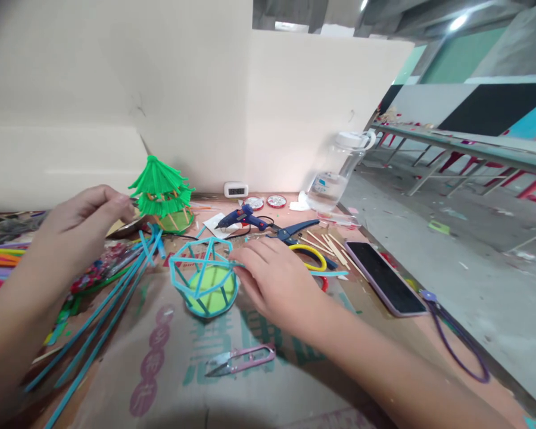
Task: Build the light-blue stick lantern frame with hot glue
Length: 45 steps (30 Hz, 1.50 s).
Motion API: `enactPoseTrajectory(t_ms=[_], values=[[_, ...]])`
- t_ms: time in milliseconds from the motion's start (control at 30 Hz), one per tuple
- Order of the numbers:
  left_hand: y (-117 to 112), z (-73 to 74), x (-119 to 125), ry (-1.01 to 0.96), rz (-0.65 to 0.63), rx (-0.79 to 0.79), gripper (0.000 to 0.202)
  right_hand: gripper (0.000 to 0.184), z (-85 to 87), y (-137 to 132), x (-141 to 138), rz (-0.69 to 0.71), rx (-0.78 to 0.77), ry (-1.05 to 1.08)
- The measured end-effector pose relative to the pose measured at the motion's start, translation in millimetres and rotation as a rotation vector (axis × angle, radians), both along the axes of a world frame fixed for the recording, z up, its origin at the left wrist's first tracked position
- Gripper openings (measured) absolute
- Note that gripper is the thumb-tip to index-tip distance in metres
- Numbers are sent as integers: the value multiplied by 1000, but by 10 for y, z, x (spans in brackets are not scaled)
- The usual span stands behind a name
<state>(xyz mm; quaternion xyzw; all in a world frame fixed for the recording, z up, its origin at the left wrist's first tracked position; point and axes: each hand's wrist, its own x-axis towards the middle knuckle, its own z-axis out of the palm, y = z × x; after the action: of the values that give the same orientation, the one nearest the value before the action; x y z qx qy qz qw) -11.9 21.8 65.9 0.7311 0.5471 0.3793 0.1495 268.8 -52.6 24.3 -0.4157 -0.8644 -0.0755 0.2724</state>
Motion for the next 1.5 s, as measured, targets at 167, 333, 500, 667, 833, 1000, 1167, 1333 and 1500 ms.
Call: enactPoseTrajectory(t_ms=[167, 333, 500, 667, 833, 1000, 1167, 1333, 1500], values=[[45, -66, -182, -63, -56, -17, 41, 17, 44, -73, -9, 95, 71, 90], [123, -135, -305, -109, -167, -146, 31, 24, -6, -232, -150, 255, -59, 23], [107, -229, -222, -80, -177, -229, 31, 40, -156, -232, -229, 150, -402, -299], [79, -256, -137, -78, -135, -234, 39, 47, -253, -75, -53, -36, -559, -409], [105, -257, -150, 22, -174, -192, 42, 37, -349, 8, -16, -157, -570, -274], [158, -383, -108, -53, -283, -351, 24, 31, -458, 79, -91, -231, -474, -243], [184, -463, -76, -121, -334, -394, 23, 31, -509, 165, -78, -179, -403, -241], [152, -383, -93, 149, -162, -142, 40, 29, -561, 194, -82, -174, -346, -310], [201, -392, -158, 55, -221, -187, 31, 33, -571, 190, -81, -174, -362, -295]])
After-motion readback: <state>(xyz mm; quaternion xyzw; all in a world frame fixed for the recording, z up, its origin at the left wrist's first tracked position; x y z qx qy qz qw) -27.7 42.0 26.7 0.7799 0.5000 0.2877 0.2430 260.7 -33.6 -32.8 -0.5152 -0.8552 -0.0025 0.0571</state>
